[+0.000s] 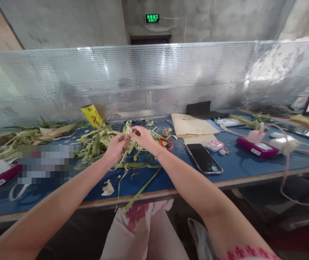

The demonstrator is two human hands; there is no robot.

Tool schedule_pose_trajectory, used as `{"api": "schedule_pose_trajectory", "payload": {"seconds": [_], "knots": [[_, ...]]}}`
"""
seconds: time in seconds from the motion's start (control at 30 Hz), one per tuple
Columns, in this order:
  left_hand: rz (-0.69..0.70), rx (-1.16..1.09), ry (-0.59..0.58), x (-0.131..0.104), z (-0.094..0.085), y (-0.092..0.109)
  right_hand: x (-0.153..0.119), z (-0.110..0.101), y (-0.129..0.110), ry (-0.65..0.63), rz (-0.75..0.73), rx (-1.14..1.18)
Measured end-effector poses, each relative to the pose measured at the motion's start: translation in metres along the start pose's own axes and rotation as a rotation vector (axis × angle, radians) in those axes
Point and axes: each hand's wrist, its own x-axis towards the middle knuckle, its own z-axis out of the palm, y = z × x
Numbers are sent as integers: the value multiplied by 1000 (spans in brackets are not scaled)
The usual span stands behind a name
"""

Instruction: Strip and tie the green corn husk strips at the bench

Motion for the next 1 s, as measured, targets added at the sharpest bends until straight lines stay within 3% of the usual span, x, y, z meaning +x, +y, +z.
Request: {"api": "schedule_pose_trajectory", "payload": {"seconds": [0.17,0.43,0.83,1.0], "knots": [[-32,29,-70,0,0,0,-4,7,-3,33,-6,26],[209,277,20,5,-10,9,-6,6,-3,-36,-1,50],[134,-158,-27,9,-6,2,-7,13,-5,-2,222,566],[82,-10,-81,6,-5,2,-5,6,-5,0,177,312]]}}
